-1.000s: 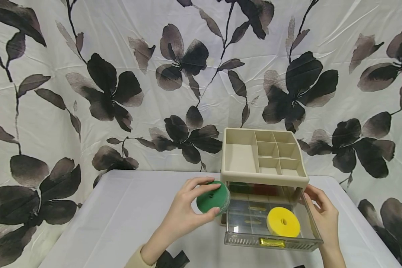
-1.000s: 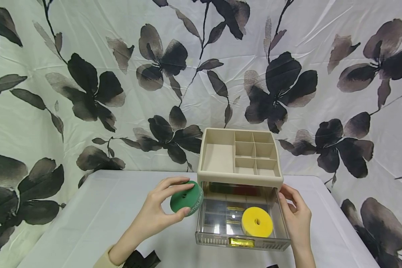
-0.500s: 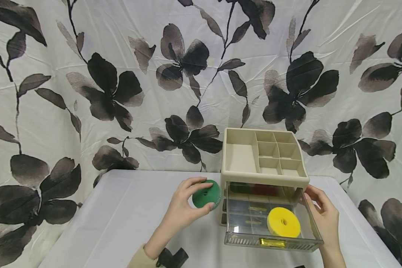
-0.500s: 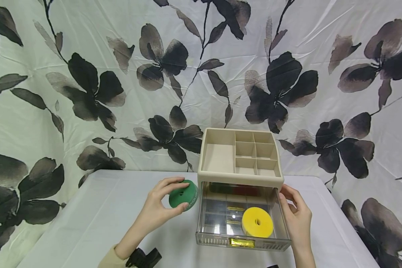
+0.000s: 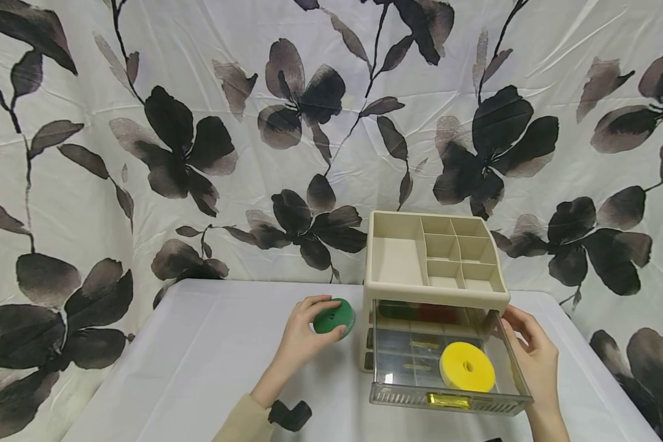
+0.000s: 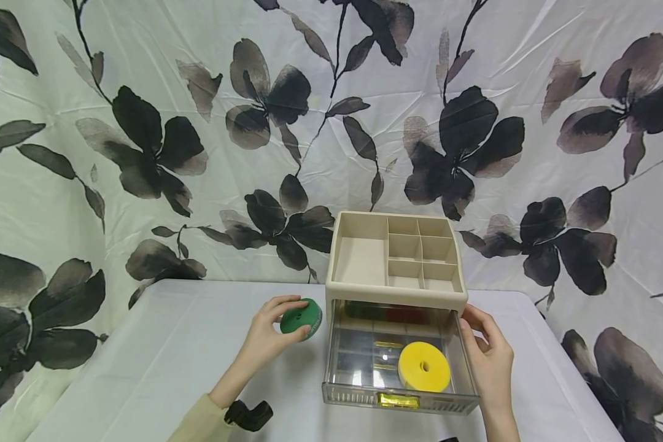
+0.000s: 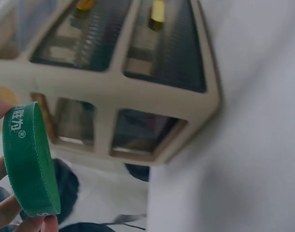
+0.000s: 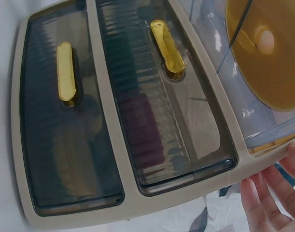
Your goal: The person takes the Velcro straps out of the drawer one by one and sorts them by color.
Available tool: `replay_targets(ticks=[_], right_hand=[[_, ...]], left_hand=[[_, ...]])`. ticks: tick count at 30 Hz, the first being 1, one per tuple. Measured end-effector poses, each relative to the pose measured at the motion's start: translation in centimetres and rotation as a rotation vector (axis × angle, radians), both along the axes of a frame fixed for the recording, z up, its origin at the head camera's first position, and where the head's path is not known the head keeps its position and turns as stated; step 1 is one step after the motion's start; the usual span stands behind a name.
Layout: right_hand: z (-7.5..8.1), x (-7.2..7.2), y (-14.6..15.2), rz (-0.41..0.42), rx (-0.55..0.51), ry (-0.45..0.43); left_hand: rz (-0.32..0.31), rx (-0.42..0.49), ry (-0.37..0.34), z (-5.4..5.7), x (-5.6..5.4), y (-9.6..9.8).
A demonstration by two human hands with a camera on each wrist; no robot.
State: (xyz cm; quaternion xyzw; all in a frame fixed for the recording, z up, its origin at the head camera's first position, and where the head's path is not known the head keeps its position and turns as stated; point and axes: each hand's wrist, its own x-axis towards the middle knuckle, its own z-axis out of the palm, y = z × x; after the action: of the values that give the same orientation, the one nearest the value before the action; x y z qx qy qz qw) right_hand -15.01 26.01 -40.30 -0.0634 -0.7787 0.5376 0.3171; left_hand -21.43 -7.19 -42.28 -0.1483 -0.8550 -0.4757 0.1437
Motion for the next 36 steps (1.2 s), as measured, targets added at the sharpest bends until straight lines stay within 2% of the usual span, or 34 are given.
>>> replay_targets(ticks=[11, 18, 27, 36], right_hand=[[0.0, -0.1, 0.0, -0.012, -0.003, -0.013], [0.0, -0.1, 0.0, -0.012, 0.006, -0.002], [0.0, 0.0, 0.0, -0.009, 0.009, 0.001], [-0.1, 0.0, 0.0, -0.012, 0.008, 0.0]], left_hand=[[0.072, -0.027, -0.032, -3.1, -2.7, 0.1], [0.09, -0.043, -0.045, -4.1, -3.9, 0.5], [0.139, -0.122, -0.052, -6.0, -5.6, 0.9], [0.155, -0.175, -0.078, -7.1, -6.6, 1.1]])
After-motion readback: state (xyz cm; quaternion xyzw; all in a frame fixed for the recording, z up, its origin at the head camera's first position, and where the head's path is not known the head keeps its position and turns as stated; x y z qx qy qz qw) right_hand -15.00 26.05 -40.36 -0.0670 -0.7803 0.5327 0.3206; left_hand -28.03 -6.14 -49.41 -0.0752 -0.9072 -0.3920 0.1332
